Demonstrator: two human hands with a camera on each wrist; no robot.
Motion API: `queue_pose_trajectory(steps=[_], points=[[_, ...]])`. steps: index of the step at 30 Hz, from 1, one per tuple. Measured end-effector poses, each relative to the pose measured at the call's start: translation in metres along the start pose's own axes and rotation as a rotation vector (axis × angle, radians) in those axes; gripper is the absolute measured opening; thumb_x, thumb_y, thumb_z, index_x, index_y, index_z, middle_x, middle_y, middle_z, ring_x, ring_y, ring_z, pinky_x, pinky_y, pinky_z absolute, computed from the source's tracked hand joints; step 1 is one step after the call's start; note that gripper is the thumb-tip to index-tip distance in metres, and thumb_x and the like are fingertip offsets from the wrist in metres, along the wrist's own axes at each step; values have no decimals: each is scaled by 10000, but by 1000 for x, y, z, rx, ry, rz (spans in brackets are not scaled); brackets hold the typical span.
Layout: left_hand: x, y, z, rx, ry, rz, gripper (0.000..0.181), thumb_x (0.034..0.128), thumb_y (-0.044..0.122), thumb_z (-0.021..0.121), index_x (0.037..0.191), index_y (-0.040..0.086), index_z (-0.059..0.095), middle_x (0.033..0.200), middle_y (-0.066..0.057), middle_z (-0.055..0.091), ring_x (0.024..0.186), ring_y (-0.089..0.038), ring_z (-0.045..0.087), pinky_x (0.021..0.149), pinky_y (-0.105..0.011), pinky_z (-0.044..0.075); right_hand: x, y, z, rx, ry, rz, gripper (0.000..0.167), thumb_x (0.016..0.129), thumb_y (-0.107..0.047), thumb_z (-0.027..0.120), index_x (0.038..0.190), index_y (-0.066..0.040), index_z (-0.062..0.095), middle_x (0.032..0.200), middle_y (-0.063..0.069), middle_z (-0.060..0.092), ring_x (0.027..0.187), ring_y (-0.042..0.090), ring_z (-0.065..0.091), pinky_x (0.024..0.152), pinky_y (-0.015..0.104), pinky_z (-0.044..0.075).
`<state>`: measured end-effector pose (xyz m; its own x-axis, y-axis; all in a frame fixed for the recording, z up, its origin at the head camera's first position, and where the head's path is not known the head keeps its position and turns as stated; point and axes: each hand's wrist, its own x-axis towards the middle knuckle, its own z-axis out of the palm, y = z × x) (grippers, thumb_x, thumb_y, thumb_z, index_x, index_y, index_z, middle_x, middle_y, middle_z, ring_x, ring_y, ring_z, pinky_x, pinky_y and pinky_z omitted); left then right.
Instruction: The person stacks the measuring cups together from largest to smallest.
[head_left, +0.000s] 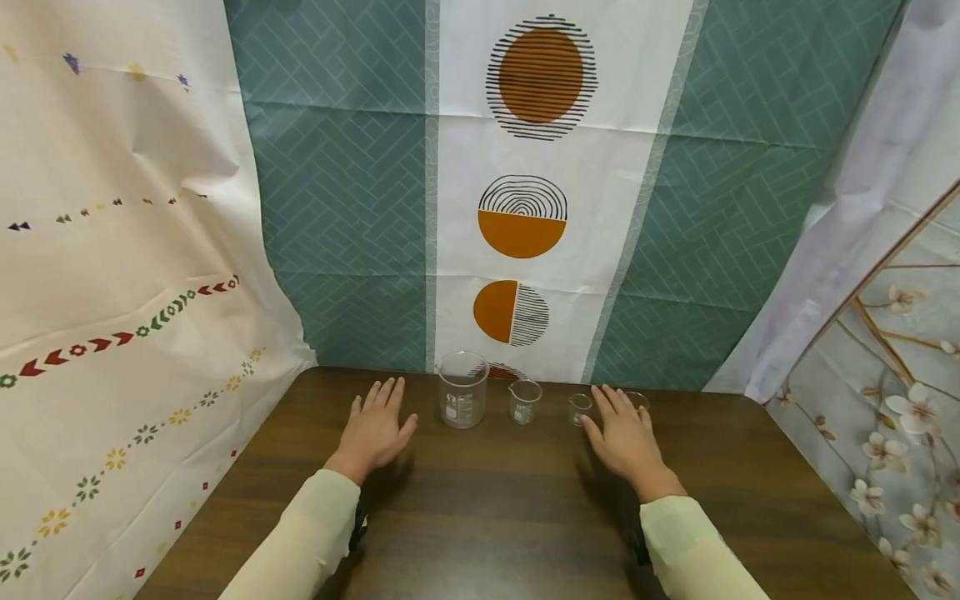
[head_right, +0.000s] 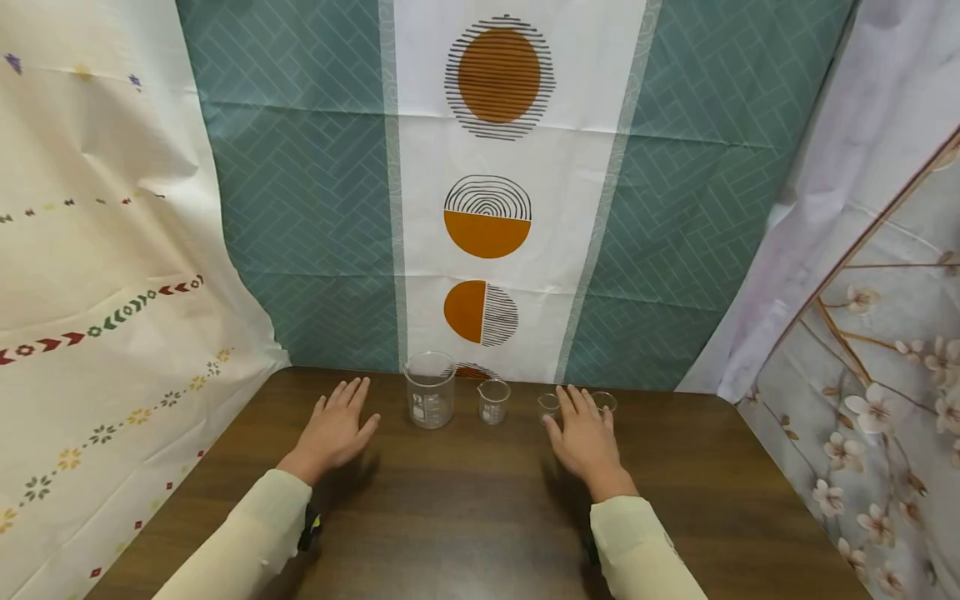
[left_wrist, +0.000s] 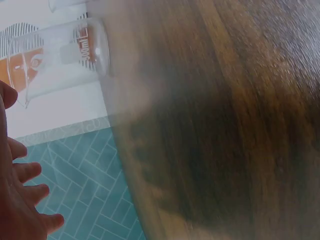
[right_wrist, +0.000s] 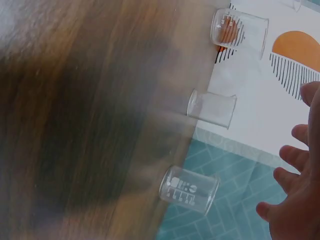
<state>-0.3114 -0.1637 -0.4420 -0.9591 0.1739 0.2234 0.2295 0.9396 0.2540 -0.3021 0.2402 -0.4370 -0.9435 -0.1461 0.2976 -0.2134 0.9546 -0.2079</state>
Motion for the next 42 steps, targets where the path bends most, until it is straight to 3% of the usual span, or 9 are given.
queue_pose_trajectory(steps=[20, 42], points=[[3, 3, 2, -57, 2, -45, 718, 992, 458, 419, 1531, 27, 217, 1566, -211, 277, 1455, -419, 210, 1115, -659, 181, 9, -27, 11, 22, 26, -36, 634, 988, -459, 476, 1490, -90, 360, 1498, 181, 405, 1410, 393, 325, 1064, 675, 260], [12, 12, 7, -115, 6, -79, 712, 994, 438, 423, 1536, 33, 199, 1577, -203, 253, 1454, -419, 209, 1125, -648, 167, 22, -58, 20, 91, 20, -50, 637, 973, -459, 510, 1487, -109, 372, 1456, 160, 459, 1406, 369, 344, 1101, 636, 243]])
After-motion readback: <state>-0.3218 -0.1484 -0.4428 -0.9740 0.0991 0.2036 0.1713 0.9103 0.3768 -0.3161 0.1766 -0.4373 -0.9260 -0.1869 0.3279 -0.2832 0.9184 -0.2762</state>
